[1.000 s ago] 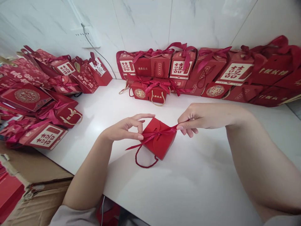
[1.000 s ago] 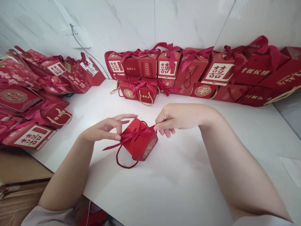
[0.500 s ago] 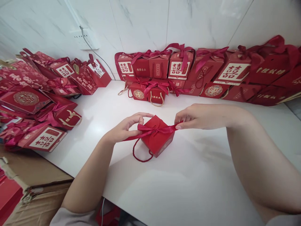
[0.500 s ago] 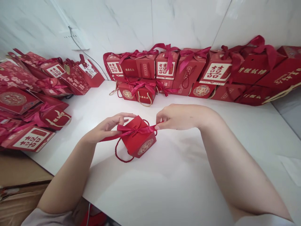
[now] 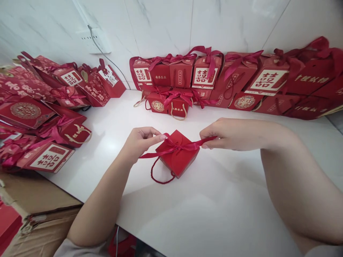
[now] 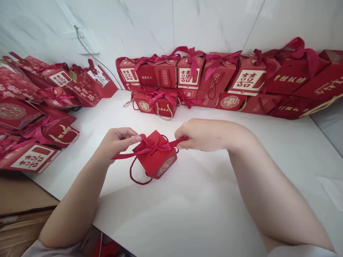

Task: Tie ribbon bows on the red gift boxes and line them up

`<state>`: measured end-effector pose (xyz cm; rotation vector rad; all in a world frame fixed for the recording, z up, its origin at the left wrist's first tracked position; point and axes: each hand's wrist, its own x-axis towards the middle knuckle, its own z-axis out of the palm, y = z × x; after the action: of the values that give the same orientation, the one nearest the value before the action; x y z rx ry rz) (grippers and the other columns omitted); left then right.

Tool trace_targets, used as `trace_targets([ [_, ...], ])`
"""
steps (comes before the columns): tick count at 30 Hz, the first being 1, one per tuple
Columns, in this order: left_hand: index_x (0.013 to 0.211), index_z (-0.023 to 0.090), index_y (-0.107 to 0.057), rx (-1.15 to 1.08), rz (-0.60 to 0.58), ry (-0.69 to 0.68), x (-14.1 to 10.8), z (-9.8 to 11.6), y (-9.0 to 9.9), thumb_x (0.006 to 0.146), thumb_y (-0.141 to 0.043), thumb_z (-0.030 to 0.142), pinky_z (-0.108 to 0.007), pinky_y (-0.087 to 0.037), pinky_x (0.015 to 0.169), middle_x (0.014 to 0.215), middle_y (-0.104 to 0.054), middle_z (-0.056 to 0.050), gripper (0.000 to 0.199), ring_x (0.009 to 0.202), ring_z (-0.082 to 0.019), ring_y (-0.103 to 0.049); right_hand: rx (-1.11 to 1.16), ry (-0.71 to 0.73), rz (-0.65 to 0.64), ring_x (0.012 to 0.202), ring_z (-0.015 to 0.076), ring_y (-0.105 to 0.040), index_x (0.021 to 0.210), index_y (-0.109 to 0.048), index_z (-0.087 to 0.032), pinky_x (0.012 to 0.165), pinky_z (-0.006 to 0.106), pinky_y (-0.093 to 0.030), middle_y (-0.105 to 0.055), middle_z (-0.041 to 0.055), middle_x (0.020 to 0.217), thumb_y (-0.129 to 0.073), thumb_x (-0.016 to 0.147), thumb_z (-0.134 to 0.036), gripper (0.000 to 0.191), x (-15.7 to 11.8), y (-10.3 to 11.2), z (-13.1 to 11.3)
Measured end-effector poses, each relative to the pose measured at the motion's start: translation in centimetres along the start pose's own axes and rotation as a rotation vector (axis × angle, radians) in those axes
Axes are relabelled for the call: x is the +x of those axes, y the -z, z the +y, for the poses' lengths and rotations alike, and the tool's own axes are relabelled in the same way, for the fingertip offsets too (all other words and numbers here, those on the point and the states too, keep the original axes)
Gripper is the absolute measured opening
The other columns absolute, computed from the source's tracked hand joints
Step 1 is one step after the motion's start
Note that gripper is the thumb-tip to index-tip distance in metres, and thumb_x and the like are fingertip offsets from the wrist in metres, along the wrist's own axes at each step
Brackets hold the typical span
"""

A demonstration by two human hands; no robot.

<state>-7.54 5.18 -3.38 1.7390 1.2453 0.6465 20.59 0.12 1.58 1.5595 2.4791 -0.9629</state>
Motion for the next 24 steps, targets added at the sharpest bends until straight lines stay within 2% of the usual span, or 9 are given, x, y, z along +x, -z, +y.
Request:
trace_targets([
  [2,0.083,0.020,-0.072,-0.024,-0.031,-0.003,0.0,0.2,0.2,0.071,-0.077,0.047,-0.024,-0.016,0.045,0.046,-0.029,0.008,0.029,0.044,-0.006,-0.023,-0.016,-0.008,-0.007,0.054,0.0152,-0.046,0.067,-0.056,-0.023,0.052,0.030,-0.028,-0.057,0.0003,0.064,-0.047,0.088,-0.049,0.035,0.1,0.0,0.0],
  [4,0.093,0.022,-0.075,-0.013,-0.048,-0.026,-0.1,0.3,0.2,0.071,-0.077,0.045,-0.024,-0.018,0.044,0.046,-0.028,0.008,0.032,0.044,-0.006,-0.023,-0.021,-0.015,-0.013,0.054,0.0153,-0.047,0.067,-0.055,-0.023,0.052,0.030,-0.027,-0.058,0.0006,0.065,-0.047,0.088,-0.048,0.034,0.2,0.0,-0.1],
  [9,0.090,0.018,-0.078,-0.090,-0.132,0.009,-0.5,0.5,0.0,0.073,-0.074,0.046,-0.027,-0.033,0.046,0.049,-0.050,0.001,0.033,0.048,-0.011,-0.040,-0.032,-0.009,-0.012,0.054,0.0150,-0.046,0.068,-0.055,-0.022,0.052,0.030,-0.028,-0.057,0.0009,0.065,-0.047,0.088,-0.046,0.032,0.2,0.0,-0.2],
  [11,0.088,0.017,-0.077,-0.173,-0.160,0.048,-0.5,0.5,0.1,0.074,-0.074,0.044,-0.026,-0.036,0.047,0.052,-0.052,0.000,0.030,0.049,-0.010,-0.041,-0.039,-0.011,-0.006,0.054,0.0151,-0.045,0.067,-0.055,-0.022,0.052,0.030,-0.028,-0.056,0.0006,0.064,-0.047,0.088,-0.044,0.031,0.2,0.0,-0.2],
  [13,0.085,0.018,-0.076,-0.269,-0.226,0.103,-0.4,0.4,0.4,0.076,-0.073,0.041,-0.024,-0.037,0.046,0.048,-0.048,0.002,0.025,0.046,-0.008,-0.038,-0.042,-0.012,-0.005,0.054,0.0151,-0.044,0.066,-0.054,-0.022,0.053,0.030,-0.028,-0.055,0.0003,0.063,-0.048,0.087,-0.043,0.030,0.2,0.1,-0.1],
  [15,0.080,0.018,-0.074,-0.353,-0.342,0.164,-0.2,0.3,0.8,0.078,-0.072,0.038,-0.021,-0.031,0.043,0.042,-0.037,0.005,0.021,0.041,-0.005,-0.028,-0.038,-0.008,-0.011,0.055,0.0149,-0.043,0.066,-0.053,-0.022,0.053,0.030,-0.028,-0.054,0.0001,0.063,-0.048,0.087,-0.041,0.029,0.3,0.1,0.0],
  [18,0.077,0.016,-0.070,-0.415,-0.527,0.236,-0.1,0.2,1.4,0.080,-0.069,0.035,-0.020,-0.014,0.037,0.037,-0.027,0.008,0.019,0.037,-0.002,-0.014,-0.028,-0.003,-0.017,0.056,0.0150,-0.043,0.065,-0.052,-0.022,0.053,0.030,-0.028,-0.053,-0.0001,0.063,-0.049,0.087,-0.040,0.028,0.5,0.0,0.3],
  [24,0.064,0.016,-0.060,-0.545,-0.724,0.253,0.1,-0.2,1.8,0.076,-0.067,0.042,-0.021,-0.005,0.033,0.033,-0.030,0.006,0.030,0.030,-0.002,-0.013,-0.009,0.010,-0.027,0.055,0.0144,-0.042,0.067,-0.053,-0.022,0.054,0.029,-0.027,-0.053,-0.0005,0.064,-0.048,0.088,-0.042,0.029,0.6,-0.1,0.4],
])
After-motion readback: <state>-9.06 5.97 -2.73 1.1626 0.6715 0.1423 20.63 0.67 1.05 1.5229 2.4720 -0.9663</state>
